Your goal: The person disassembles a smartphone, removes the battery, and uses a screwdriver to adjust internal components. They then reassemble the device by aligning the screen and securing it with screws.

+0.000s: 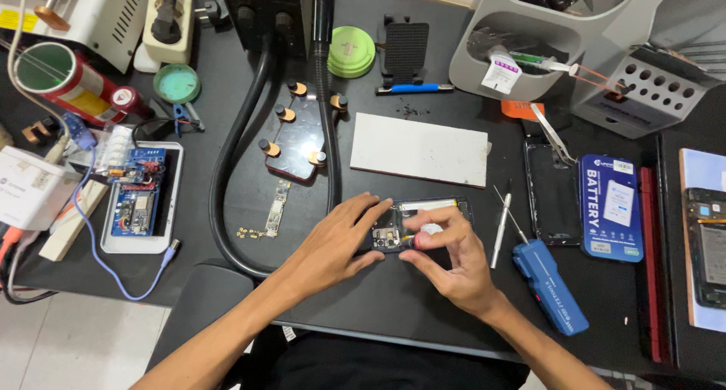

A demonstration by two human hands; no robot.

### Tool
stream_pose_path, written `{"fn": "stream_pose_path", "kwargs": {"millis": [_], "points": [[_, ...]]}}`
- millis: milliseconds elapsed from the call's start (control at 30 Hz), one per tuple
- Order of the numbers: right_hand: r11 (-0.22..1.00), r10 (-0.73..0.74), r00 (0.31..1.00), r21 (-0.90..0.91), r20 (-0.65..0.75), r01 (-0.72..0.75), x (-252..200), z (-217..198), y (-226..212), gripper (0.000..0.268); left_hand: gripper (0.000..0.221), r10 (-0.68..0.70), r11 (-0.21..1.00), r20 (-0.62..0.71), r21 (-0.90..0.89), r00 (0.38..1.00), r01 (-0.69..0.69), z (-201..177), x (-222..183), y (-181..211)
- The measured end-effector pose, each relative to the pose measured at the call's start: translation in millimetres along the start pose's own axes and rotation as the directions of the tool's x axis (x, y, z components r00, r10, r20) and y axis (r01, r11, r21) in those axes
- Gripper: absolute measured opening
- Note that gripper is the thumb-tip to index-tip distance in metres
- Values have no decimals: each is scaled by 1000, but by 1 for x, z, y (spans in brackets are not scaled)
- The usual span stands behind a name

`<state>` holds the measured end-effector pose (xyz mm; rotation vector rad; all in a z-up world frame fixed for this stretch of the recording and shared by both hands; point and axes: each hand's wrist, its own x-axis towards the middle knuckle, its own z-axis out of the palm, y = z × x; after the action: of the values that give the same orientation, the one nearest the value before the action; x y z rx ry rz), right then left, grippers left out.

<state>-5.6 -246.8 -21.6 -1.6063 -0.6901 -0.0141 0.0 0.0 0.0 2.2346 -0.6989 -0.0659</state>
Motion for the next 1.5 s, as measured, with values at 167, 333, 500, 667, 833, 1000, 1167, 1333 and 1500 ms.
{"fn": "stream_pose_path", "kwargs": {"millis": [167, 333, 500, 667, 833, 1000, 1167, 1333, 1500], "points": [[999, -12, 999, 45, 33, 11, 7, 0, -15, 33, 77, 4, 1000, -12, 3, 1000, -4, 1, -1, -1], [1000, -5, 999, 17, 42, 4, 9, 0, -13, 28, 74, 24, 999, -27, 31, 999, -23, 4, 0, 0], [998, 17, 1000, 58, 13, -18, 6, 0, -15, 27, 76, 62, 996, -54, 72, 997, -58, 6, 1, 5], [984, 31, 998, 177, -59, -20, 3, -5, -15, 26, 70, 75, 995, -86, 72, 993, -69, 8, 4, 9], [987, 50, 998, 154, -44, -42, 1, -6, -10, 26, 68, 80, 995, -80, 70, 994, -74, 10, 7, 12], [990, 23, 997, 143, -72, -13, 1, -8, -8, 26, 68, 38, 998, -48, 59, 998, -35, 11, 7, 12], [988, 23, 997, 152, -73, -12, 2, -8, -9, 26, 67, 51, 997, -58, 68, 997, -47, 11, 6, 11], [992, 24, 998, 122, -63, -16, 2, -4, -8, 25, 67, 67, 995, -62, 71, 996, -62, 10, 5, 10], [992, 29, 997, 127, -69, -20, 1, -5, -7, 26, 68, 80, 995, -69, 69, 994, -75, 10, 5, 9]]}}
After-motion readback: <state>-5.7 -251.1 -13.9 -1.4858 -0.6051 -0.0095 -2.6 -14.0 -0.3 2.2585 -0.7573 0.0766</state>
